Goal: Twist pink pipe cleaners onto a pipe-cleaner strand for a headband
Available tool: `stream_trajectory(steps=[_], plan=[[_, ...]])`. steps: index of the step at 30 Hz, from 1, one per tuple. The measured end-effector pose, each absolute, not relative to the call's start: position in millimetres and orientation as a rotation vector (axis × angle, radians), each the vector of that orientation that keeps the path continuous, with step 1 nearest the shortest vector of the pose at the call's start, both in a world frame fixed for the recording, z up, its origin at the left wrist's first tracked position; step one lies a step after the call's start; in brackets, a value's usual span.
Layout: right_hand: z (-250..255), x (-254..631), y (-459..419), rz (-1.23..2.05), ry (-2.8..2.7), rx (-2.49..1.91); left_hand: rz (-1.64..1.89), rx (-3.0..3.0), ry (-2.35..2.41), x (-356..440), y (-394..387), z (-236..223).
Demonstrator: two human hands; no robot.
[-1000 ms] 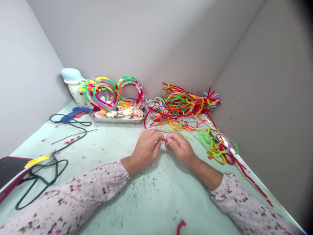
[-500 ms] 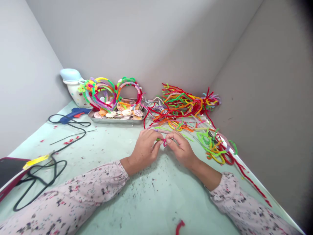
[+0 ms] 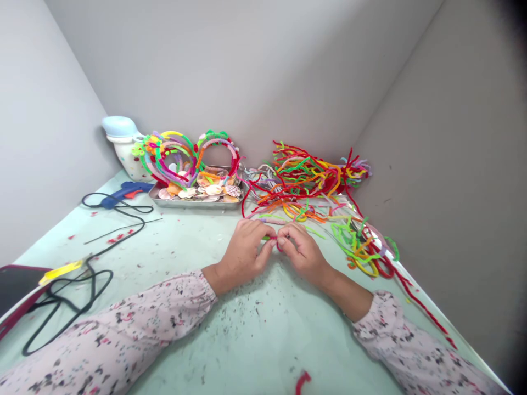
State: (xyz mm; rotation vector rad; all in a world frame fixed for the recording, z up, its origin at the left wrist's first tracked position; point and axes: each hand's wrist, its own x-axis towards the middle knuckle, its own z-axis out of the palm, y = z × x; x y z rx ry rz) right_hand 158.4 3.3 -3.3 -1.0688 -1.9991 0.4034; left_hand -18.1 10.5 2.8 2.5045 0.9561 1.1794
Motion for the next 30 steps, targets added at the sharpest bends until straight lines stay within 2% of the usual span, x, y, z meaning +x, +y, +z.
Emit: stream_trajectory(steps=[11, 23, 30], plan=[[-1, 161, 3, 0.177, -1.699, -1.138, 1.203, 2.403, 1.075, -17, 14, 0], [-10, 163, 11, 0.24, -1.681, -1.264, 1.53, 2.11, 1.218, -21, 12, 6], [-18, 163, 15, 0.298, -1.788, -1.36, 1.522, 2.0, 1.286, -21, 13, 5]])
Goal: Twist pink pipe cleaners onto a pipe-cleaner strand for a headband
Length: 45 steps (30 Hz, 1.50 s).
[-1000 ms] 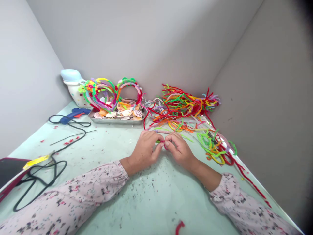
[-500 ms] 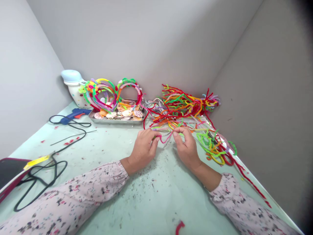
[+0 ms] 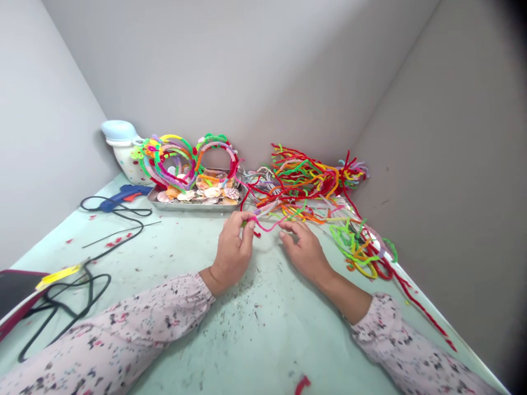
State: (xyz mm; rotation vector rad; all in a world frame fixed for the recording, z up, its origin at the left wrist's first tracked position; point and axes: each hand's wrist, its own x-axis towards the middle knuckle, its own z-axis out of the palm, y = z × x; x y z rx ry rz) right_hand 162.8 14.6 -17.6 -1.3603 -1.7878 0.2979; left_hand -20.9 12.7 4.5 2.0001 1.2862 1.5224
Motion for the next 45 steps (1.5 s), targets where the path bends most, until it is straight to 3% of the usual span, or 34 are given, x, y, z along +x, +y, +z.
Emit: stream_trajectory(steps=[8, 15, 33, 45], plan=[[-25, 169, 23, 0.158, -1.64, -1.406, 1.502, 2.065, 1.23, -21, 10, 5], [-7, 159, 4, 0.221, -1.779, -1.125, 1.388, 1.989, 1.188, -19, 10, 5], [-6, 159, 2, -0.235, -1.804, -0.952, 1.214, 2.105, 1.004, -18, 6, 10], [-7, 159, 5, -0.2, -1.883, -0.892, 1.168, 2.134, 0.954, -19, 9, 9]])
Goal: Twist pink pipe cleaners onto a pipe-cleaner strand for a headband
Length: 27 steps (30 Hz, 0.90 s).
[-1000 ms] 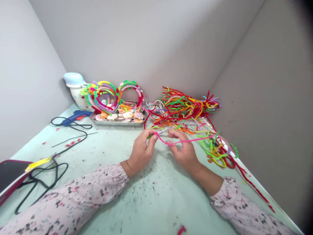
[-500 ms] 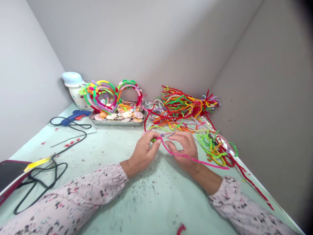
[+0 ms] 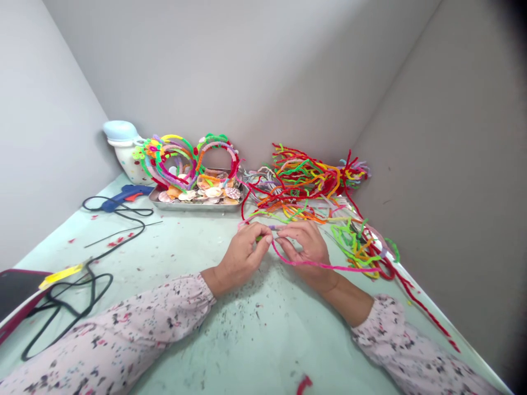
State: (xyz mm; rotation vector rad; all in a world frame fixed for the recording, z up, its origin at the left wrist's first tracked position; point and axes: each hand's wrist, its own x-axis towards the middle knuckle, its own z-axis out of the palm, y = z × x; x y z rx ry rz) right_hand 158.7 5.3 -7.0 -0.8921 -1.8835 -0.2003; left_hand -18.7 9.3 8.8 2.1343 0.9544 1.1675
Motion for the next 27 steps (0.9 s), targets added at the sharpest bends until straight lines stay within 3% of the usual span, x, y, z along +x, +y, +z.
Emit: stream_trajectory(steps=[27], plan=[[-9.2, 162.6, 8.6, -0.126, -1.94, -0.886, 1.045, 2.225, 0.975, -18.3, 12.3, 6.3]])
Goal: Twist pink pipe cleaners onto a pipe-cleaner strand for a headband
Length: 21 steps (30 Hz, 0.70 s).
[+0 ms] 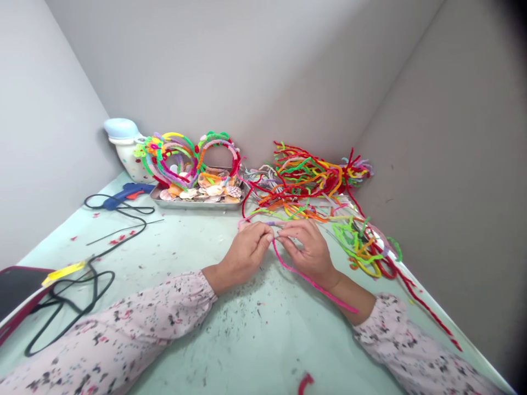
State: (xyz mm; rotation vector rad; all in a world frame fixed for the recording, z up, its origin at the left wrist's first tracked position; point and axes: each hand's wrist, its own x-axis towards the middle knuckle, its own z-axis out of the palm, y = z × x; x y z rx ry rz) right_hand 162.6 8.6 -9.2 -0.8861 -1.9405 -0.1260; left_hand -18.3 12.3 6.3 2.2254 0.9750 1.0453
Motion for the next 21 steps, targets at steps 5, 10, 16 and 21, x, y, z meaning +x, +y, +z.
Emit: stream_trajectory(steps=[5, 10, 16, 21], plan=[[-8.9, 162.0, 9.0, -0.086, -1.905, -0.935, 1.103, 2.248, 0.972, -18.7, 10.6, 6.9], [-9.5, 161.5, 8.7, -0.057, -1.884, -0.957, 1.16, 2.242, 1.035, -18.8, 9.1, 7.0], [-7.8, 159.9, 6.3, -0.014, -1.86, -0.98, 1.24, 2.328, 1.029, -18.4, 10.4, 5.1], [-6.6, 159.3, 5.4, 0.011, -1.864, -0.977, 1.303, 2.337, 1.045, -17.7, 11.4, 4.6]])
